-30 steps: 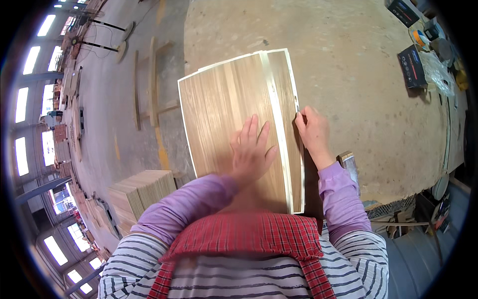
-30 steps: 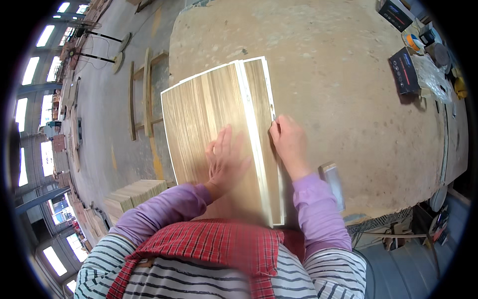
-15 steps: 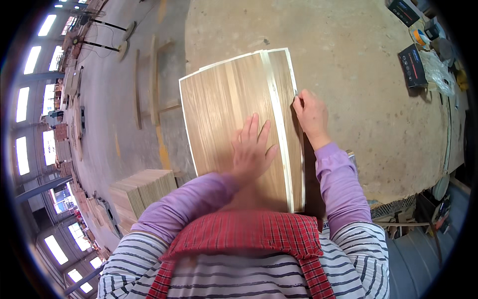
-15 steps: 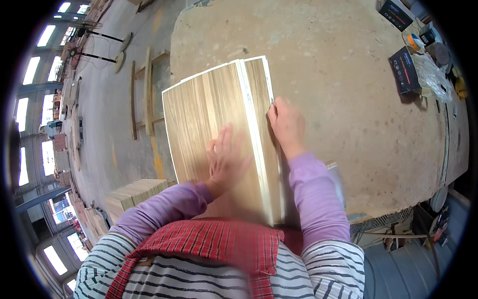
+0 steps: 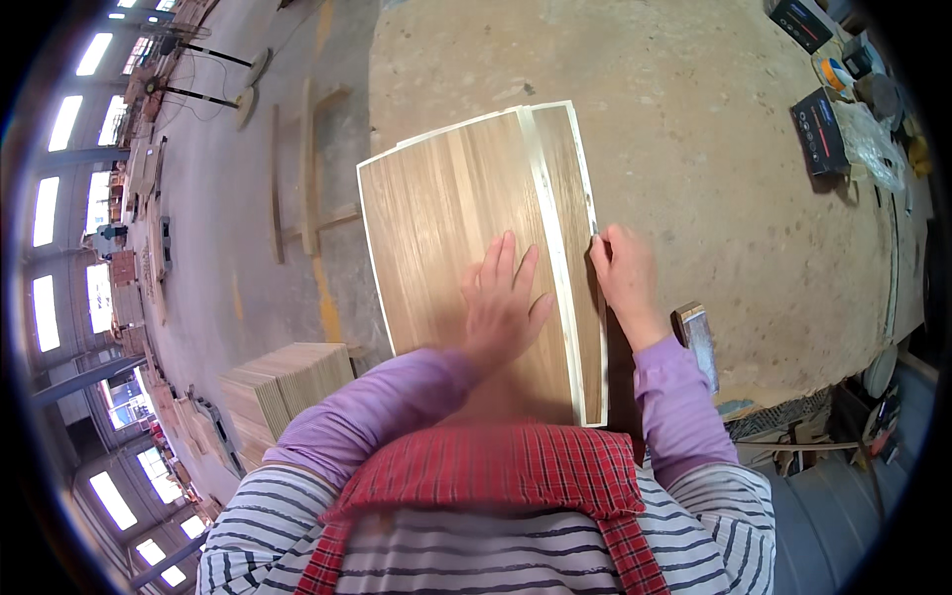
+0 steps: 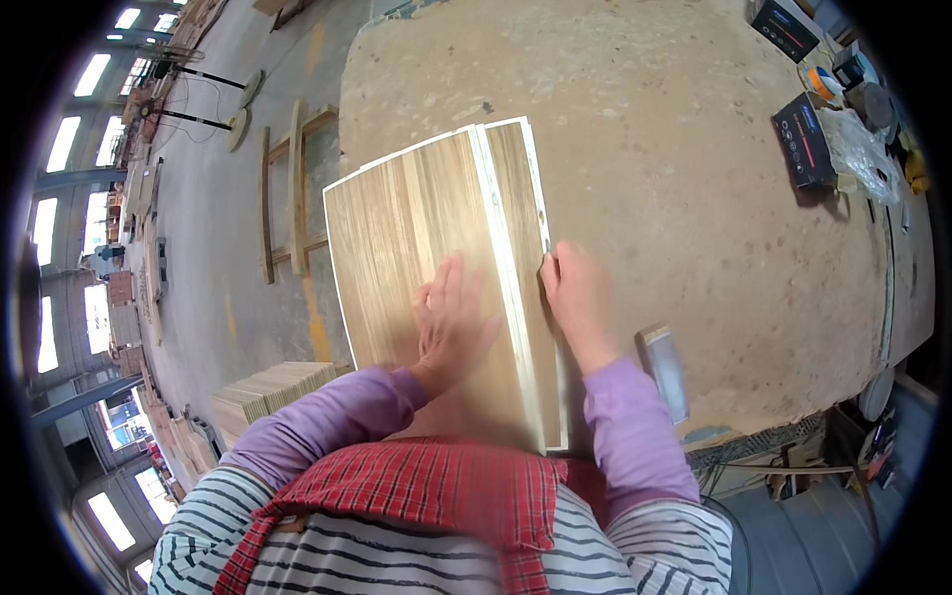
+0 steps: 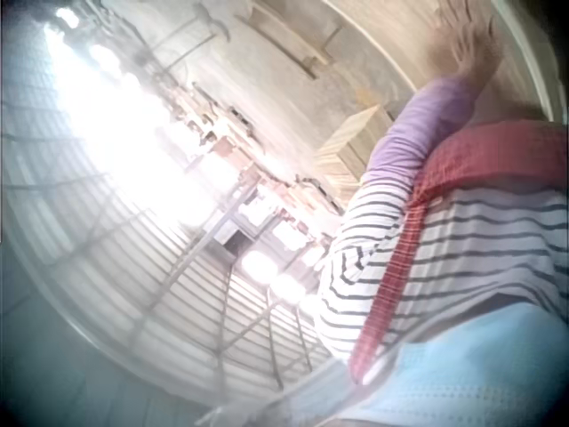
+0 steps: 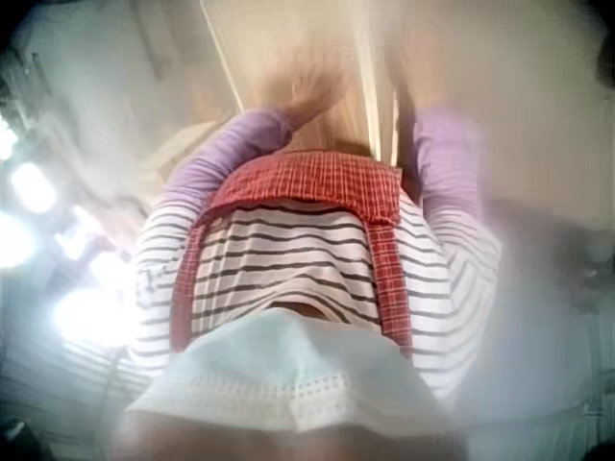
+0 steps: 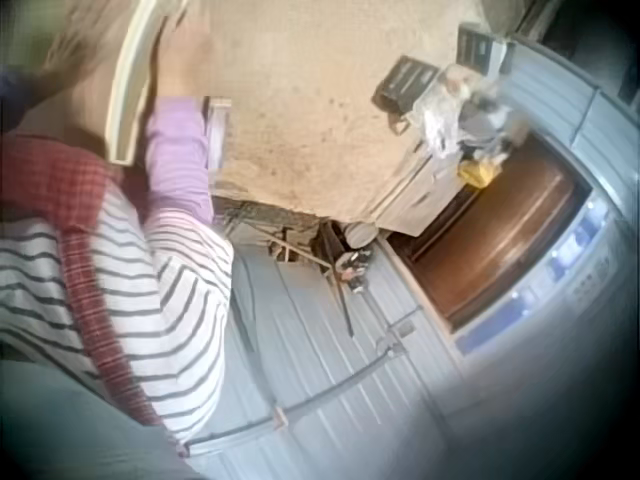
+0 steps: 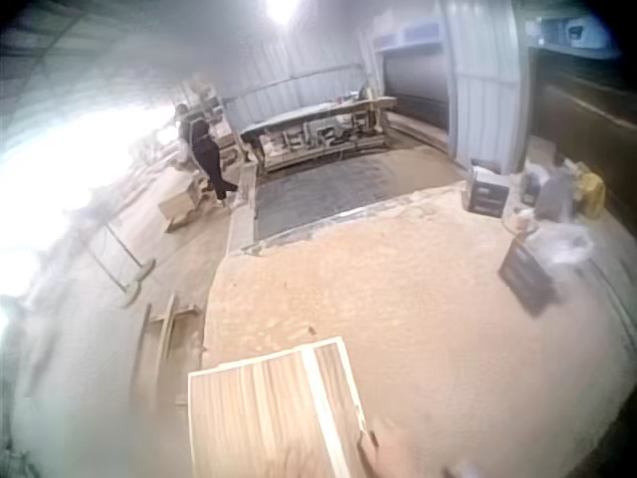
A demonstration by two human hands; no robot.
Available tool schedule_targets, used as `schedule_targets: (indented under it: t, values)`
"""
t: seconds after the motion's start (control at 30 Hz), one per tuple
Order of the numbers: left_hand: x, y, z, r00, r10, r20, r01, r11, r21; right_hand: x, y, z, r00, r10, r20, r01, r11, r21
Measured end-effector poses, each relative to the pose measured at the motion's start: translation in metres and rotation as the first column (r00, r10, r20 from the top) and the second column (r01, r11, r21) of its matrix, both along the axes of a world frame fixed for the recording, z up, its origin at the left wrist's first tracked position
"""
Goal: The person applies glue to the edges of thin wooden strips and attaches them to the perimeter of a rectangular wooden panel. They use a small white bottle to dispense the adhesive and a metal block to press the strips firmly onto the panel surface. The process is repeated for multiple panels in a workshop environment.
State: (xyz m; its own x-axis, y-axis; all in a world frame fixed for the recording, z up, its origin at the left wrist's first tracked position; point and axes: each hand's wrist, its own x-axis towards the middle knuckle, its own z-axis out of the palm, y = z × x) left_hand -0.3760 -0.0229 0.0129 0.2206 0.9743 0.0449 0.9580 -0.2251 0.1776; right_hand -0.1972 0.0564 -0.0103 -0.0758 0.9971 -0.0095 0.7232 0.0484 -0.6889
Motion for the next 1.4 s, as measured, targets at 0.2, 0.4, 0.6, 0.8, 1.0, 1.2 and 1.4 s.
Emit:
schedule_targets:
  t: [0.2, 0.4, 0.6, 0.8, 1.0, 1.2, 1.4]
  values:
    - [-0.001, -0.003, -0.003, 1.0, 0.01, 0.023, -0.01, 1.0, -0.011, -0.011, 0.046, -0.021, 0.994, -0.053, -0.098, 0.077, 0.962, 0.261]
    - [0.0, -0.003, -0.006, 1.0, 0.02, -0.006, -0.02, 1.0, 0.019, 0.014, -0.037, -0.032, 0.993, 0.059, -0.105, -0.039, 0.981, 0.19]
    - [0.0, -0.003, -0.005, 1.0, 0.004, 0.014, -0.006, 0.993, 0.121, 0.074, -0.055, 0.017, 0.996, -0.079, -0.051, 0.068, 0.981, -0.184]
    - [-0.001, -0.003, -0.012, 0.999, 0.032, 0.043, -0.037, 0.99, 0.136, 0.124, -0.104, 0.024, 0.925, -0.263, 0.276, 0.19, 0.946, 0.263]
    - [-0.002, -0.001, -0.016, 0.999, 0.03, 0.043, -0.036, 0.987, 0.158, 0.134, -0.169, 0.002, 0.887, -0.21, 0.411, 0.154, 0.974, 0.164]
    - [-0.001, 0.0, -0.019, 0.998, 0.028, 0.055, -0.039, 0.977, 0.209, 0.115, -0.211, 0.013, 0.979, -0.202, -0.004, 0.198, 0.965, -0.171]
    - [-0.002, 0.0, -0.021, 0.999, 0.024, 0.045, -0.032, 0.98, 0.197, 0.062, -0.275, 0.022, 0.956, -0.197, -0.216, 0.16, 0.971, -0.179]
